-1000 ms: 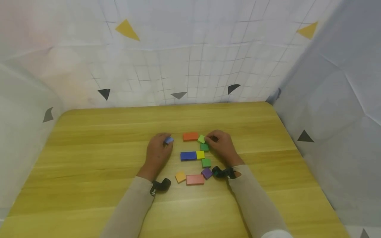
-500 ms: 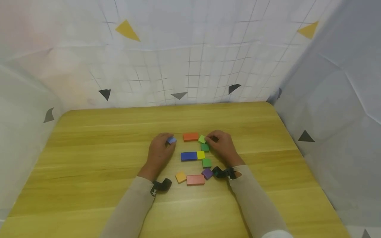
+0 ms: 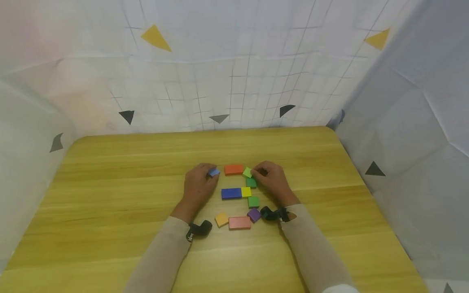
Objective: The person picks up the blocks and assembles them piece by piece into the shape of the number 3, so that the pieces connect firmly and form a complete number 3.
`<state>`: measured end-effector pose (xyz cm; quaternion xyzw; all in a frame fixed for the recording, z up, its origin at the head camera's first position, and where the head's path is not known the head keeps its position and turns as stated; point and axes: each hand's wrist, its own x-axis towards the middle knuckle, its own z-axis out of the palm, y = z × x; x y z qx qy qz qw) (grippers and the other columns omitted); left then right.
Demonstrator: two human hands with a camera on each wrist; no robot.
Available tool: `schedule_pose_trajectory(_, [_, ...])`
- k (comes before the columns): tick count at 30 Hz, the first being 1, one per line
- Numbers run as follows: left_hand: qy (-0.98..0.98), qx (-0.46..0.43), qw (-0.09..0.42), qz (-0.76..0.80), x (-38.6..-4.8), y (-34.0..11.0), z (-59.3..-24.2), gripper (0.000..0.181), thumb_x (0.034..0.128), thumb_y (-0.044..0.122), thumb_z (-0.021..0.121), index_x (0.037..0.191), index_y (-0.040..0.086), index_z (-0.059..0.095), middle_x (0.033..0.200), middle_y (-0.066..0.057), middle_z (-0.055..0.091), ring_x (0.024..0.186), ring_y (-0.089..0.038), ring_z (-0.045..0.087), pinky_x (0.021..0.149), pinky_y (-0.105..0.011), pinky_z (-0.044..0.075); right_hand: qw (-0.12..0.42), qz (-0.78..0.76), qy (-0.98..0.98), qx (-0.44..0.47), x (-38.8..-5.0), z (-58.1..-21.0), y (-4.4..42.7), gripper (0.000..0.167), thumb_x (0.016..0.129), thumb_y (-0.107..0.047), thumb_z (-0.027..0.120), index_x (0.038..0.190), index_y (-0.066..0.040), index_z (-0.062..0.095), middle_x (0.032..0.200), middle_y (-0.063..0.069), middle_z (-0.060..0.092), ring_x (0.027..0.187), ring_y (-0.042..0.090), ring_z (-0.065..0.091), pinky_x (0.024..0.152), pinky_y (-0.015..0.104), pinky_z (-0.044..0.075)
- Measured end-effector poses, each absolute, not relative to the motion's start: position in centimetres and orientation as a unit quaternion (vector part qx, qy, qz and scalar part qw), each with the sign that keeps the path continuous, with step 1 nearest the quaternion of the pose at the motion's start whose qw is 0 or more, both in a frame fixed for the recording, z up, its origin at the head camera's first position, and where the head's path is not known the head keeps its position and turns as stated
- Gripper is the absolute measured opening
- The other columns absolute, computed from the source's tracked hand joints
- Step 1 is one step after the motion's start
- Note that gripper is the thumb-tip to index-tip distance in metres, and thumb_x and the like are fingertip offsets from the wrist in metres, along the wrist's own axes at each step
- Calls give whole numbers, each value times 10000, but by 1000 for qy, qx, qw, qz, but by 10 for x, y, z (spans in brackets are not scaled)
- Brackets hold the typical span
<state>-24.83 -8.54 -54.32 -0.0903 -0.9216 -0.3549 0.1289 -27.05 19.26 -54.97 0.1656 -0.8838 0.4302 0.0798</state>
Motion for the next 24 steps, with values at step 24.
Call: schedule_pose_trajectory(24, [-920, -102, 130, -355, -249, -83, -541, 287, 896, 281, 712, 1144, 136, 731, 1148, -23, 712, 1102, -231, 653, 968, -487, 458, 73, 431, -886, 156, -269, -547, 191, 115, 917, -281, 729, 952, -172, 744, 923, -37, 719, 830, 127, 638, 763, 346, 541])
